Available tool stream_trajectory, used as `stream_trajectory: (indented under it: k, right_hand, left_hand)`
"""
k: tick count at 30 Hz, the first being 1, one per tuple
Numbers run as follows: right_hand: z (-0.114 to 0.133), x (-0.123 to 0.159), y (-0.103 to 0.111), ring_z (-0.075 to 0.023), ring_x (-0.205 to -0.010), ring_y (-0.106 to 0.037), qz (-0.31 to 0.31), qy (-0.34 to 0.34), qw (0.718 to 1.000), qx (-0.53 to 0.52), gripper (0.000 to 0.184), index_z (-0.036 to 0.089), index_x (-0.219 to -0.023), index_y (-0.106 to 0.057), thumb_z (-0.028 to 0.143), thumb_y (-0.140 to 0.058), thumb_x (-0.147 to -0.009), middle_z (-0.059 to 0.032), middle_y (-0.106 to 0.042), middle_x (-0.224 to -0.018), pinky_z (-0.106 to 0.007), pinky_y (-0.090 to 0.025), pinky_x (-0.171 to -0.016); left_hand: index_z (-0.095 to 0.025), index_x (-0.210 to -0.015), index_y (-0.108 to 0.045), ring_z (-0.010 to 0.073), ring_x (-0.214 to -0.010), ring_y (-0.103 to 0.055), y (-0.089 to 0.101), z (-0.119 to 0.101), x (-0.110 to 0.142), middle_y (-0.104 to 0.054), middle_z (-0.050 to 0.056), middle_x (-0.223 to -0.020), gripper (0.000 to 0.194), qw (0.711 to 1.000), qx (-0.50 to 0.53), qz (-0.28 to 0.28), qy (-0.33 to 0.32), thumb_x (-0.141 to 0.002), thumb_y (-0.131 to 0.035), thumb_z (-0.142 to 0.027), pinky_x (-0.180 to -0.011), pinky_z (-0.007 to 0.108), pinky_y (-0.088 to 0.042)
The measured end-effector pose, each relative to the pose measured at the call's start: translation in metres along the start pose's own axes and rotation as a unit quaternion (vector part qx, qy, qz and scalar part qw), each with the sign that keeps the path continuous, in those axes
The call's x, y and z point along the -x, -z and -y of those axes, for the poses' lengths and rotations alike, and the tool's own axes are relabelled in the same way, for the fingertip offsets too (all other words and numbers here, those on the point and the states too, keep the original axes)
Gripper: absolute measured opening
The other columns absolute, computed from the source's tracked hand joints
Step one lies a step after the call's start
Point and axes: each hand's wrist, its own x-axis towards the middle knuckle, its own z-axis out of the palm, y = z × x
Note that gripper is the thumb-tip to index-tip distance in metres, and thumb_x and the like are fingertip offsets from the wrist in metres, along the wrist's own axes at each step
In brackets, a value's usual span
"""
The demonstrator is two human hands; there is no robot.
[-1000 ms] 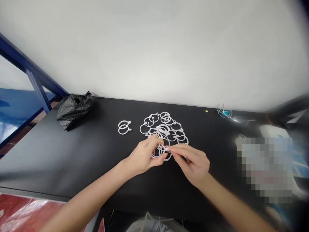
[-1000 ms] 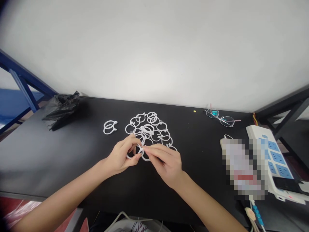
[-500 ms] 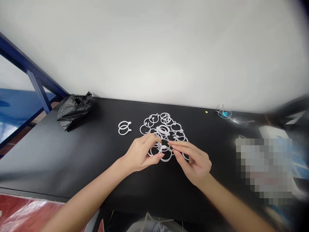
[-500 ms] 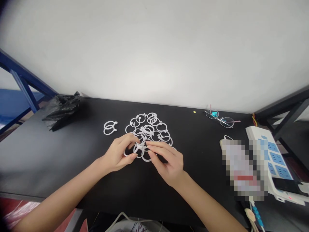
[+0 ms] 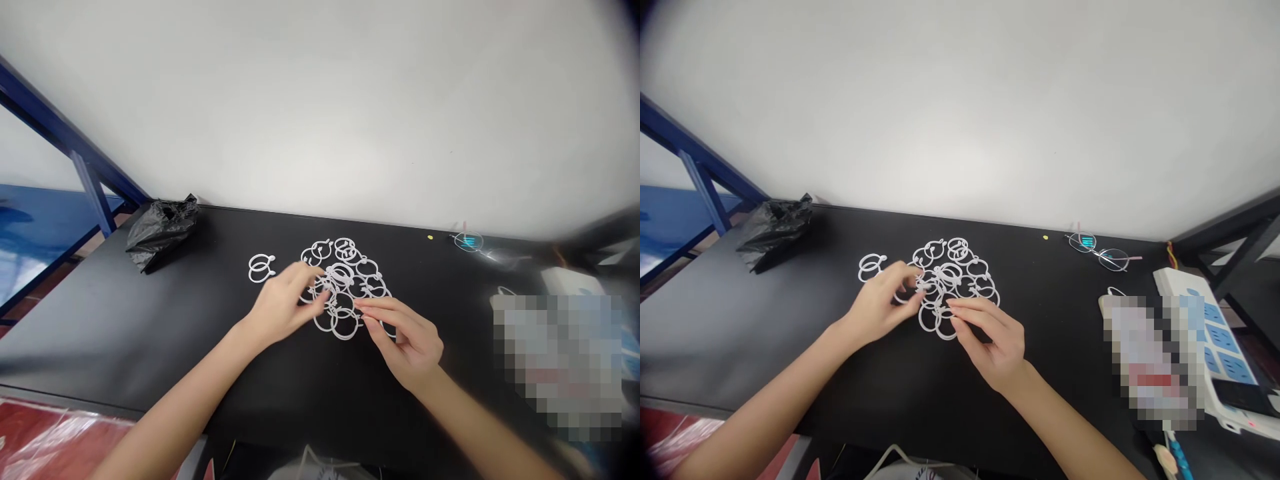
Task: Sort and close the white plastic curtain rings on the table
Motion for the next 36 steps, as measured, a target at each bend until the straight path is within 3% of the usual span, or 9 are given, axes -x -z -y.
stream_trajectory:
  k: [3,5,10,14,18,22,25,30,36]
  right_hand:
    - [0.001,0.0,0.0,-0.0204,-0.083,-0.075,0.004,0.0,1.0,0.0,0.028,0.018,-0.098,-0.073,-0.003,-0.063,-0.081,-0.0087,-0.077,-0.093,-0.032,-0.064,-0.07]
    - [0.002,-0.001,0.0,-0.0196,-0.083,-0.074,0.006,0.005,1.0,0.001,0.027,0.016,-0.097,-0.072,-0.003,-0.063,-0.081,-0.0097,-0.077,-0.092,-0.03,-0.064,-0.07]
    - [0.002,-0.001,0.001,-0.0186,-0.083,-0.074,0.008,0.006,1.0,0.008,0.026,0.015,-0.098,-0.071,-0.003,-0.063,-0.081,-0.0105,-0.076,-0.092,-0.028,-0.063,-0.069]
    - [0.001,-0.001,0.002,-0.0187,-0.085,-0.074,0.014,0.004,1.0,0.009,0.026,0.014,-0.1,-0.071,-0.003,-0.06,-0.083,-0.0107,-0.076,-0.093,-0.029,-0.063,-0.071]
    - [0.001,0.0,0.003,-0.0191,-0.088,-0.073,0.019,0.0,1.0,0.002,0.027,0.014,-0.101,-0.071,-0.002,-0.058,-0.084,-0.0106,-0.076,-0.095,-0.03,-0.063,-0.073]
    - [0.002,0.001,0.004,-0.0194,-0.09,-0.073,0.025,-0.007,1.0,-0.003,0.028,0.014,-0.102,-0.072,-0.002,-0.055,-0.086,-0.0109,-0.076,-0.097,-0.029,-0.063,-0.07]
    - [0.001,0.003,0.004,-0.0192,-0.091,-0.072,0.022,-0.011,1.0,-0.005,0.03,0.014,-0.102,-0.072,-0.003,-0.054,-0.086,-0.0103,-0.076,-0.098,-0.029,-0.063,-0.069]
    - [-0.001,0.004,0.003,-0.0194,-0.092,-0.072,0.021,-0.019,1.0,-0.013,0.032,0.016,-0.103,-0.071,-0.004,-0.053,-0.085,-0.0091,-0.075,-0.099,-0.03,-0.063,-0.069]
    - [-0.001,0.003,0.003,-0.0192,-0.09,-0.072,0.022,-0.014,1.0,-0.008,0.031,0.015,-0.102,-0.072,-0.004,-0.054,-0.085,-0.0094,-0.076,-0.098,-0.03,-0.063,-0.069]
  left_hand:
    - [-0.02,-0.108,-0.054,0.0159,-0.078,-0.061,0.012,0.021,-0.003,-0.065,0.002,-0.09,0.026,0.989,-0.062,-0.05,0.128,-0.092,-0.057,-0.04,-0.068,0.026,-0.047]
    - [-0.02,-0.104,-0.056,0.0205,-0.089,-0.061,0.019,0.035,-0.004,-0.067,0.004,-0.097,0.028,0.976,-0.13,-0.063,0.166,-0.091,-0.059,-0.045,-0.07,0.028,-0.048]
    - [-0.018,-0.094,-0.06,0.0267,-0.093,-0.06,0.029,0.057,-0.004,-0.07,0.008,-0.096,0.029,0.959,-0.216,-0.02,0.185,-0.085,-0.067,-0.045,-0.079,0.037,-0.048]
    - [-0.017,-0.099,-0.065,0.0285,-0.093,-0.061,0.028,0.056,-0.004,-0.071,0.008,-0.095,0.033,0.95,-0.242,0.037,0.196,-0.081,-0.073,-0.042,-0.078,0.039,-0.047]
    - [-0.015,-0.105,-0.066,0.0304,-0.096,-0.061,0.027,0.055,-0.004,-0.07,0.009,-0.101,0.037,0.946,-0.25,0.05,0.199,-0.08,-0.074,-0.041,-0.08,0.041,-0.047]
    - [-0.016,-0.106,-0.066,0.0285,-0.094,-0.061,0.027,0.057,-0.003,-0.069,0.009,-0.102,0.035,0.959,-0.224,0.013,0.173,-0.081,-0.074,-0.04,-0.083,0.042,-0.046]
    - [-0.017,-0.105,-0.064,0.0237,-0.093,-0.061,0.022,0.052,-0.004,-0.068,0.007,-0.102,0.025,0.983,-0.147,-0.009,0.107,-0.09,-0.064,-0.037,-0.086,0.04,-0.046]
    - [-0.018,-0.106,-0.063,0.0215,-0.1,-0.059,0.01,0.041,-0.002,-0.064,0.008,-0.111,0.019,0.995,-0.07,0.065,0.011,-0.092,-0.05,-0.017,-0.092,0.04,-0.045]
    - [-0.018,-0.099,-0.06,0.0246,-0.107,-0.055,0.003,0.04,0.001,-0.06,0.009,-0.119,0.017,0.988,-0.097,0.116,0.009,-0.088,-0.049,-0.012,-0.096,0.045,-0.042]
